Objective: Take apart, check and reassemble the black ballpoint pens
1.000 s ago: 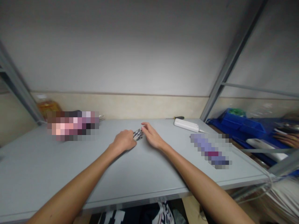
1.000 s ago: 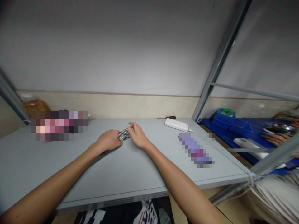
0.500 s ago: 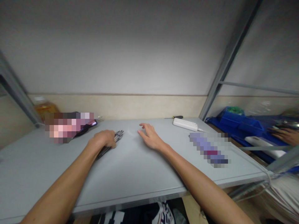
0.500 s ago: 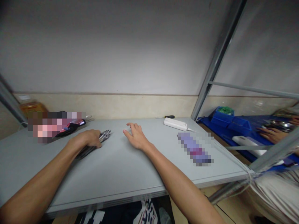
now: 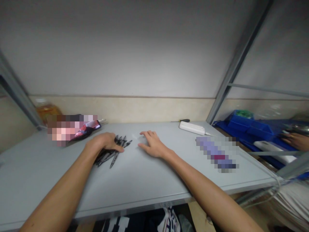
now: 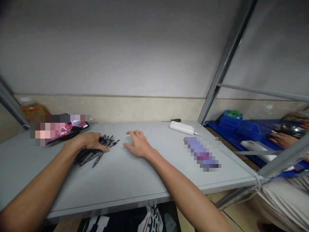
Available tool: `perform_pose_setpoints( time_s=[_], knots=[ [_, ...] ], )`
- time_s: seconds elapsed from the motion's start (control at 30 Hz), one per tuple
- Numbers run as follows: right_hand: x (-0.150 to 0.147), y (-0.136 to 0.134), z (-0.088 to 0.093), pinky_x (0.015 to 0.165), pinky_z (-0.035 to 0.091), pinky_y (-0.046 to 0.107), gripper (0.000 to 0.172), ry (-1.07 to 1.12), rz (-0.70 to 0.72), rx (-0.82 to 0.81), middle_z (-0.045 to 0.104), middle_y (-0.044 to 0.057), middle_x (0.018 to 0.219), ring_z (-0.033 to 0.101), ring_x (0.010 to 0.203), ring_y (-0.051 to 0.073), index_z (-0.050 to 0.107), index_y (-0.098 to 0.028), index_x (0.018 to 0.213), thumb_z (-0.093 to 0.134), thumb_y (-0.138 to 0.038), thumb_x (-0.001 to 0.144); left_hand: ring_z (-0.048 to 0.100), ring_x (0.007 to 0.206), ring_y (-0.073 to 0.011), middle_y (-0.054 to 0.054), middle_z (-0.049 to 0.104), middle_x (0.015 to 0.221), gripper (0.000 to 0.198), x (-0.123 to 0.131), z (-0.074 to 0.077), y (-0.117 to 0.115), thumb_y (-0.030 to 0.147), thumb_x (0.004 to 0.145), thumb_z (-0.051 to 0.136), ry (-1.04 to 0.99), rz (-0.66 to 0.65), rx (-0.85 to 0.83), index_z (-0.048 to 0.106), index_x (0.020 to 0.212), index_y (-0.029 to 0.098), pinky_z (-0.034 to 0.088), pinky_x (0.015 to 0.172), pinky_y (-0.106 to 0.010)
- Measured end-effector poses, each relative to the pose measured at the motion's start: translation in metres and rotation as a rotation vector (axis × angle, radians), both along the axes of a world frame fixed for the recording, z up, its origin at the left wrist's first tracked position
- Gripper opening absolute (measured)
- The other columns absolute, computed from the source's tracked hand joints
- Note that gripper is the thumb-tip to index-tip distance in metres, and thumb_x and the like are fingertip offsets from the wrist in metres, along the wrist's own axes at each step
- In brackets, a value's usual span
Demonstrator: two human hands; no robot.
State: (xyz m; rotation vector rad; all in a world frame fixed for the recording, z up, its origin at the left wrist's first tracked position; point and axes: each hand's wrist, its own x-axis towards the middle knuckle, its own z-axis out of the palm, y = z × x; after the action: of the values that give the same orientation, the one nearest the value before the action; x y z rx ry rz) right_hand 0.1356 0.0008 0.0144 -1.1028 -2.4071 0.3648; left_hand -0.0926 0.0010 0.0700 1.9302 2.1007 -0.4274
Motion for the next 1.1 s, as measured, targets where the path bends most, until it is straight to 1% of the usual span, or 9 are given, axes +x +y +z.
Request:
perform_pose_setpoints(
  time_s=[0.1,0.2,0.37,0.47,0.57,0.73,0.8,0.93,1.1],
  knots=[
    [-0.004,-0.007,0.002,0.090,0.034,0.044,0.052,-0.040,0.074,-0.013,0.045,0.012,0.124,0.037,0.113,0.026,0.040,-0.022,0.128,0.051,-0.044,0.082,0.058,0.102,-0.0335,-0.021,0.059,0.118,0.101,-0.001,0.004,-0.003,0.076,0.042,0.059,-0.038,0.001,-0.003,0.056,0.117,0.009,0.047,0.074,-0.032],
    [-0.008,-0.014,0.004,0.092,0.031,0.047,0.054,-0.080,0.155,-0.010,0.044,0.011,0.129,0.033,0.119,0.028,0.040,-0.025,0.129,0.055,-0.043,0.080,0.059,0.100,-0.0321,-0.020,0.059,0.118,0.102,-0.004,0.005,-0.004,0.074,0.042,0.062,-0.077,0.007,0.001,0.053,0.120,0.009,0.048,0.072,-0.032],
    [-0.014,-0.021,0.004,0.096,0.026,0.053,0.057,-0.137,0.273,0.025,0.033,0.008,0.142,0.024,0.128,0.030,0.036,-0.029,0.133,0.054,-0.041,0.081,0.063,0.090,-0.0292,-0.017,0.059,0.119,0.103,-0.009,0.005,-0.005,0.068,0.044,0.066,-0.157,0.040,0.001,0.043,0.130,0.015,0.050,0.061,-0.028],
    [-0.018,-0.023,0.003,0.097,0.025,0.054,0.054,-0.173,0.304,0.077,0.029,0.006,0.145,0.019,0.131,0.030,0.035,-0.029,0.134,0.050,-0.040,0.083,0.063,0.090,-0.0283,-0.016,0.057,0.122,0.109,-0.010,0.006,-0.005,0.061,0.044,0.069,-0.184,0.036,-0.013,0.033,0.137,0.017,0.050,0.060,-0.028],
    [-0.022,-0.025,0.000,0.098,0.027,0.052,0.049,-0.214,0.332,0.147,0.030,0.006,0.145,0.018,0.132,0.029,0.037,-0.028,0.133,0.046,-0.039,0.086,0.062,0.093,-0.0285,-0.016,0.054,0.126,0.108,-0.008,0.006,-0.006,0.051,0.045,0.071,-0.135,0.003,-0.007,0.029,0.139,0.016,0.051,0.064,-0.029],
    [-0.026,-0.027,-0.002,0.094,0.031,0.050,0.038,-0.234,0.326,0.193,0.040,0.008,0.138,0.025,0.128,0.028,0.047,-0.025,0.125,0.042,-0.037,0.089,0.055,0.108,-0.0299,-0.020,0.049,0.129,0.104,0.002,0.005,-0.009,0.051,0.050,0.066,-0.047,-0.075,0.029,0.029,0.137,0.009,0.047,0.082,-0.031],
    [-0.027,-0.026,-0.002,0.091,0.033,0.048,0.033,-0.219,0.311,0.198,0.043,0.010,0.133,0.030,0.123,0.027,0.052,-0.024,0.118,0.043,-0.036,0.089,0.053,0.110,-0.0310,-0.022,0.049,0.129,0.101,0.004,0.004,-0.009,0.053,0.051,0.064,-0.019,-0.076,0.038,0.031,0.135,0.008,0.046,0.084,-0.033],
    [-0.025,-0.022,0.001,0.086,0.035,0.040,0.022,-0.189,0.284,0.202,0.050,0.010,0.117,0.039,0.109,0.023,0.060,-0.022,0.103,0.049,-0.030,0.087,0.057,0.105,-0.0300,-0.021,0.054,0.123,0.093,0.005,0.000,-0.007,0.049,0.053,0.063,0.000,-0.062,0.059,0.036,0.132,0.009,0.047,0.079,-0.031],
    [-0.018,-0.016,0.005,0.080,0.035,0.033,0.018,-0.229,0.219,0.164,0.054,0.008,0.103,0.043,0.099,0.020,0.061,-0.021,0.098,0.048,-0.021,0.085,0.062,0.093,-0.0300,-0.022,0.061,0.112,0.078,-0.001,-0.003,-0.002,0.041,0.052,0.064,-0.007,-0.016,0.097,0.048,0.121,0.007,0.049,0.067,-0.030]
  ],
)
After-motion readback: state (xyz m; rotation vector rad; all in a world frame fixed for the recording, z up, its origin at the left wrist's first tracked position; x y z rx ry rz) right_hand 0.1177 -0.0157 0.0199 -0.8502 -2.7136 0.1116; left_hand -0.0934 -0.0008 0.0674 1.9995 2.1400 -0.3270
